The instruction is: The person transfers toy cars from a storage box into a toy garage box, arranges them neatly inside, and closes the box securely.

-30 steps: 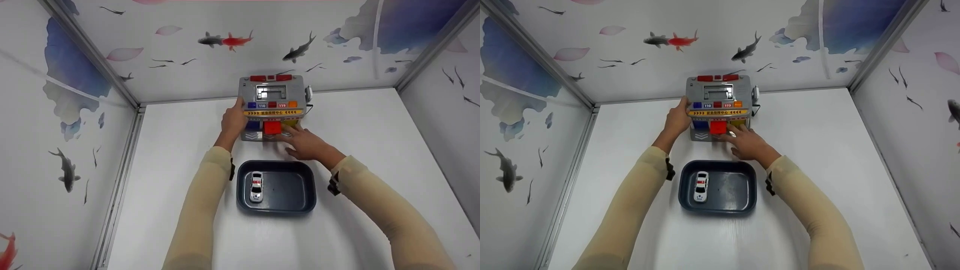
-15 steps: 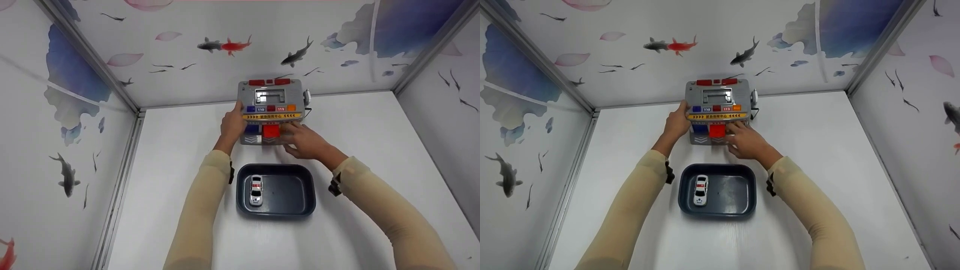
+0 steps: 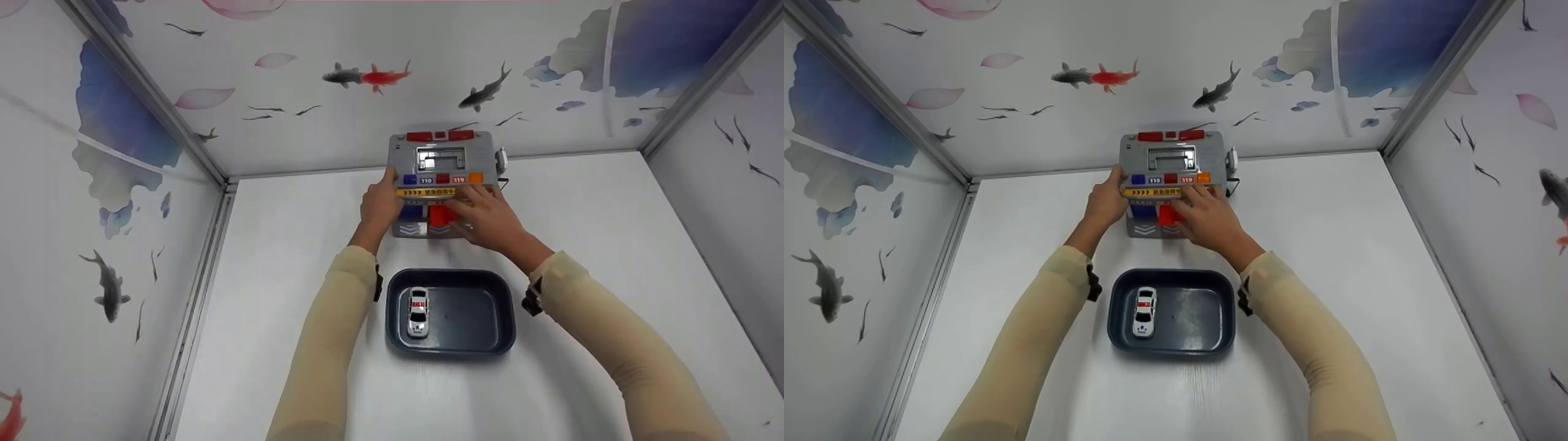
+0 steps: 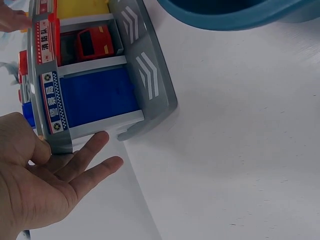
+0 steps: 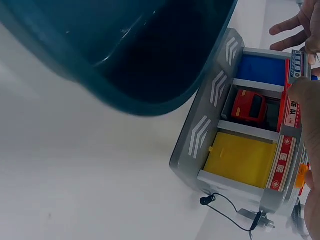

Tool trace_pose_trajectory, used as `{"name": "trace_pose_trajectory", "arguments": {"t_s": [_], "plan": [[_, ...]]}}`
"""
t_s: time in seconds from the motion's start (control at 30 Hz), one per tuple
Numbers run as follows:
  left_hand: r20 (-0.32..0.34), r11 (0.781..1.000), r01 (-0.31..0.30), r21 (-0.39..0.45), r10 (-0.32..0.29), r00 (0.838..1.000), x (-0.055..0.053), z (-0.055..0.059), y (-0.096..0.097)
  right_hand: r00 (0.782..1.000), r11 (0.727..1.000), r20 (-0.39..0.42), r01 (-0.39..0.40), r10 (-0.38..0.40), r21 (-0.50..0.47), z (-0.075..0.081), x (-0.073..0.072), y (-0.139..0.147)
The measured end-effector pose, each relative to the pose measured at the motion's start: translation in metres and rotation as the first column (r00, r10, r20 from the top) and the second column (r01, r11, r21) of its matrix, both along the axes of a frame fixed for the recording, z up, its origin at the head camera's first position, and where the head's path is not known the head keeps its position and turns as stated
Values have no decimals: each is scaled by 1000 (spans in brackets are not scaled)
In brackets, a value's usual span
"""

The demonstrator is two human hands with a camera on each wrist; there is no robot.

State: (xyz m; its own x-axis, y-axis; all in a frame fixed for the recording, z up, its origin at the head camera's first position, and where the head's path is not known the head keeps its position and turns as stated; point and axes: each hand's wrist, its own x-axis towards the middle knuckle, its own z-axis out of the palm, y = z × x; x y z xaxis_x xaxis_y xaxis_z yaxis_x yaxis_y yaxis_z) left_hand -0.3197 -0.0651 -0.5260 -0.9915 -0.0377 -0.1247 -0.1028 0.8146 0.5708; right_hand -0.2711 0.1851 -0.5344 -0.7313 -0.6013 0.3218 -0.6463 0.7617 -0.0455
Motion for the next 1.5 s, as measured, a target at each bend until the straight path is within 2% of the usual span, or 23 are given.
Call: {"name": "trace_pose_trajectory", "arguments": {"t_s": [0.17,0.37,0.77,1.1,1.5], "plan": [[-9,1000,0,-1,0,1000,0,-3,0,996,997,37,75,-75,10,0,-6,-7],[-13,1000,-2,-2,2,1000,1,-3,0,993,995,73,97,-97,6,-5,-13,-9],[-8,1000,-2,-4,2,1000,-1,-3,-2,993,991,-3,120,-120,65,-16,-23,-16],[-15,1000,-3,-11,3,1000,-1,-4,0,983,967,25,172,-180,189,-18,-28,-25],[-11,1000,-6,-8,6,1000,-1,-4,0,980,963,40,183,-194,198,-23,-33,-30]]}}
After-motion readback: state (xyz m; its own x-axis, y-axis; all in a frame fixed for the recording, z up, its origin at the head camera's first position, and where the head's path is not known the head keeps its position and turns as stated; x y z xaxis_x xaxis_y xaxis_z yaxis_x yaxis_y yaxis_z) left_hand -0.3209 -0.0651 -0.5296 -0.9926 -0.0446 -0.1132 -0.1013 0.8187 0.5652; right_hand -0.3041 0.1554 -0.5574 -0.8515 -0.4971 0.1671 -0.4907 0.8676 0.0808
